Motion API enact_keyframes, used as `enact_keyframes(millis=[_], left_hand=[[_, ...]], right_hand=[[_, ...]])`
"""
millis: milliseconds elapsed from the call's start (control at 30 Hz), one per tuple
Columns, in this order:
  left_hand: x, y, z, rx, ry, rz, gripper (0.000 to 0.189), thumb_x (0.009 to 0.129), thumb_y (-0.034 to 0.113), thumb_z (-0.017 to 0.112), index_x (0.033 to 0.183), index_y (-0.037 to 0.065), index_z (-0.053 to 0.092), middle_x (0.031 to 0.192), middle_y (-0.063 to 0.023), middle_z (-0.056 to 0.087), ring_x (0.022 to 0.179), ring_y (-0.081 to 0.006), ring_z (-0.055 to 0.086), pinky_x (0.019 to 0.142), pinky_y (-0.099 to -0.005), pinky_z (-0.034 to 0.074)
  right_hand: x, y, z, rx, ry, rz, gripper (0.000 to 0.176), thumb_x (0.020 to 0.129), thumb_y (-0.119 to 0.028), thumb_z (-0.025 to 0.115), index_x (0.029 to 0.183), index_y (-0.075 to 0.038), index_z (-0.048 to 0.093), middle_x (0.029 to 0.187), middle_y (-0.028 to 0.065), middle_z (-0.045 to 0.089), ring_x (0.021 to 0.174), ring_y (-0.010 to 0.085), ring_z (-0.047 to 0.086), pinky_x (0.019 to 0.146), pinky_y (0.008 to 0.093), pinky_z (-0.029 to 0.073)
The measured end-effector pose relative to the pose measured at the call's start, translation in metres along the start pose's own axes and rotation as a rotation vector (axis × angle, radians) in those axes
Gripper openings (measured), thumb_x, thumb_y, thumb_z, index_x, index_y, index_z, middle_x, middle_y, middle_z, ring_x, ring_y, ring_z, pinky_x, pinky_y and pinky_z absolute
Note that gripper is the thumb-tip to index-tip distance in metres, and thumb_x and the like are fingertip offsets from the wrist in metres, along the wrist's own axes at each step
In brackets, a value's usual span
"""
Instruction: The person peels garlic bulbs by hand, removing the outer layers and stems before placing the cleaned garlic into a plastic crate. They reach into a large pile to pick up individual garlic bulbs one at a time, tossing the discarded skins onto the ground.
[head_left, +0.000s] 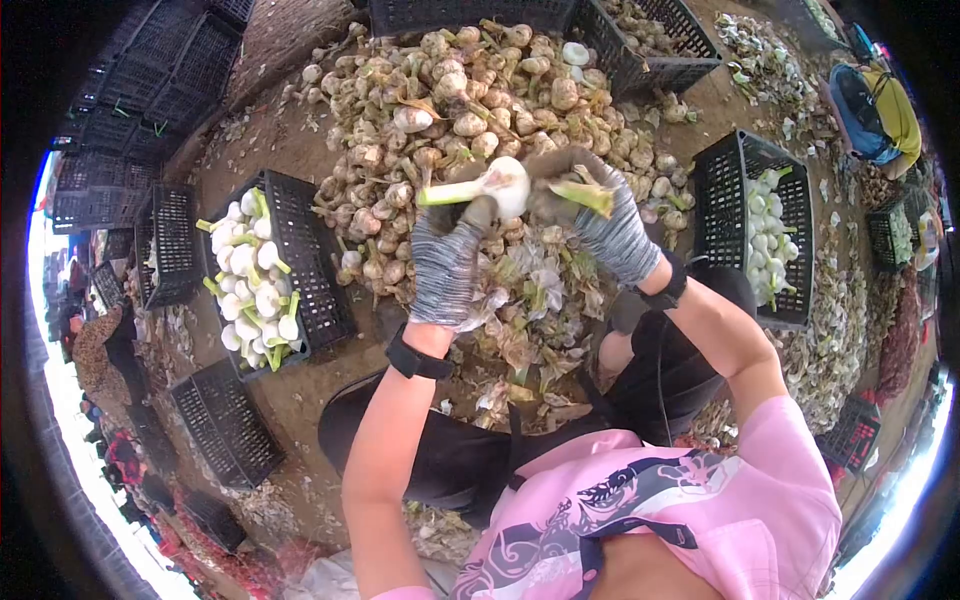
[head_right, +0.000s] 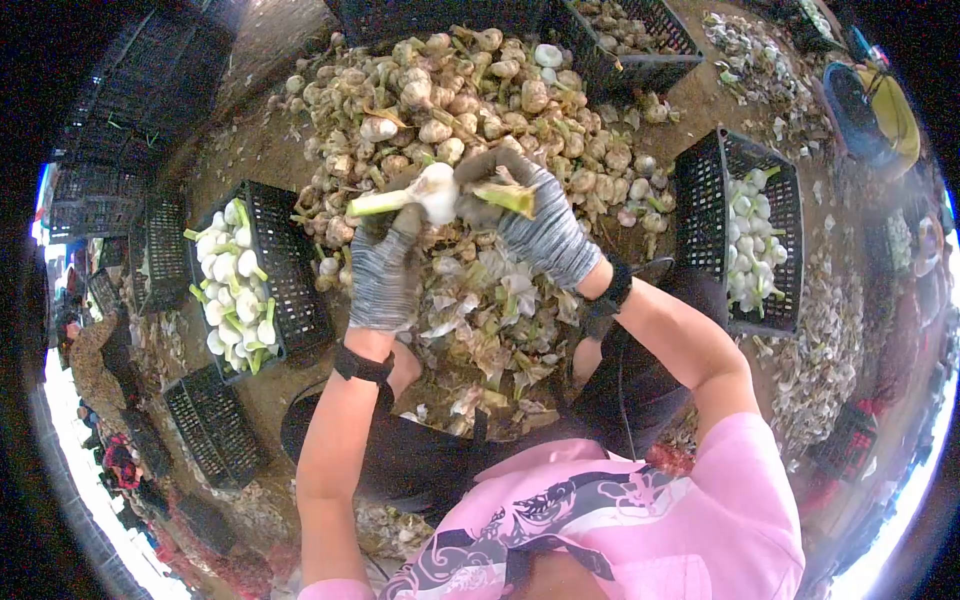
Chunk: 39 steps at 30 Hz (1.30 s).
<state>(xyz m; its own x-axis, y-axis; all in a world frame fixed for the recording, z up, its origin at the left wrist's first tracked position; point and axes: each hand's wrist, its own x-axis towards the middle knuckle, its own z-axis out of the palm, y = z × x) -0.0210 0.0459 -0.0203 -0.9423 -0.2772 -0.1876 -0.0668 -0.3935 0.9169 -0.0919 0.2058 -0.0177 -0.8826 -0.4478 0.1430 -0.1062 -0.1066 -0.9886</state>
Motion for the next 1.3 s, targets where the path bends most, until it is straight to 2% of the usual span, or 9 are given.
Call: enact_keyframes(millis=[267,333,633,867,933,1000,1167,1267,1300], left_hand=[[0.003,0.010,-0.004,-0.314,-0.073,-0.028,0.023,0.081,0.006,0.056,0.104,0.003,0.055,0.097,-0.0058,0.059,0.095,-0.0142,0.054,0.083,-0.0270,0.044],[0.004,0.007,-0.008,-0.350,-0.050,-0.076,0.023,0.080,0.004,0.054,0.104,0.003,0.055,0.099,-0.0066,0.058,0.097,-0.0153,0.053,0.085,-0.0281,0.044],[0.002,0.010,0.001,0.122,-0.104,0.168,0.017,0.079,0.001,0.050,0.092,0.003,0.061,0.096,-0.0057,0.061,0.090,-0.0139,0.056,0.081,-0.0265,0.043],[0.005,0.010,0.001,0.181,-0.086,0.258,0.016,0.080,-0.001,0.049,0.089,0.004,0.061,0.095,-0.0055,0.061,0.088,-0.0131,0.056,0.079,-0.0265,0.044],[0.006,0.008,0.004,0.188,-0.107,0.286,0.016,0.080,-0.002,0.049,0.089,0.004,0.061,0.094,-0.0054,0.061,0.087,-0.0137,0.056,0.079,-0.0271,0.044],[0.004,0.012,0.007,0.182,-0.120,0.268,0.016,0.079,-0.003,0.049,0.088,0.004,0.060,0.093,-0.0052,0.061,0.087,-0.0143,0.056,0.079,-0.0273,0.045],[0.005,0.012,-0.004,-0.321,-0.108,0.045,0.022,0.071,-0.006,0.044,0.084,0.006,0.058,0.088,-0.0057,0.059,0.089,-0.0182,0.057,0.081,-0.0315,0.046],[0.005,0.008,-0.011,-0.480,0.238,-0.274,0.022,0.069,-0.006,0.046,0.084,0.007,0.056,0.087,-0.0056,0.058,0.091,-0.0206,0.056,0.084,-0.0349,0.046],[0.009,0.001,-0.015,-0.380,0.054,-0.130,0.023,0.068,-0.005,0.047,0.085,0.009,0.055,0.087,-0.0049,0.057,0.092,-0.0224,0.056,0.085,-0.0365,0.047]], right_hand=[[0.019,0.020,-0.044,0.082,-0.019,0.128,0.021,0.076,-0.012,0.063,0.094,-0.001,0.057,0.084,0.0069,0.061,0.072,0.0187,0.059,0.062,0.0278,0.048],[0.014,0.019,-0.040,-0.891,-0.216,-0.256,0.026,0.078,-0.019,0.062,0.095,0.000,0.057,0.083,0.0132,0.061,0.076,0.0253,0.060,0.065,0.0307,0.047],[0.003,-0.023,0.001,0.090,-0.084,0.352,0.025,0.077,-0.021,0.066,0.093,-0.005,0.057,0.081,-0.0003,0.058,0.070,0.0047,0.051,0.061,0.0214,0.044],[0.009,0.007,-0.026,-0.171,-0.221,0.189,0.023,0.081,-0.020,0.060,0.097,-0.003,0.056,0.084,-0.0012,0.056,0.078,0.0071,0.050,0.072,0.0234,0.042],[0.005,-0.021,-0.011,-0.029,-0.213,0.434,0.020,0.080,-0.014,0.060,0.095,-0.002,0.054,0.087,0.0000,0.056,0.083,0.0090,0.049,0.077,0.0247,0.042],[0.001,-0.005,-0.005,-0.248,-0.090,-0.051,0.021,0.075,-0.010,0.064,0.093,-0.003,0.055,0.079,0.0054,0.059,0.076,0.0134,0.054,0.072,0.0267,0.045],[0.008,0.015,-0.025,-0.443,-0.044,0.359,0.031,0.073,-0.016,0.065,0.097,0.000,0.054,0.077,0.0146,0.060,0.075,0.0155,0.057,0.070,0.0285,0.046],[0.010,0.028,-0.034,-0.796,-0.325,0.116,0.037,0.074,-0.020,0.064,0.102,0.002,0.054,0.075,0.0175,0.059,0.071,0.0208,0.058,0.068,0.0306,0.047],[0.010,0.025,-0.033,-1.067,-0.459,0.192,0.034,0.081,-0.024,0.061,0.106,-0.003,0.051,0.086,0.0032,0.060,0.080,0.0101,0.054,0.068,0.0278,0.046]])
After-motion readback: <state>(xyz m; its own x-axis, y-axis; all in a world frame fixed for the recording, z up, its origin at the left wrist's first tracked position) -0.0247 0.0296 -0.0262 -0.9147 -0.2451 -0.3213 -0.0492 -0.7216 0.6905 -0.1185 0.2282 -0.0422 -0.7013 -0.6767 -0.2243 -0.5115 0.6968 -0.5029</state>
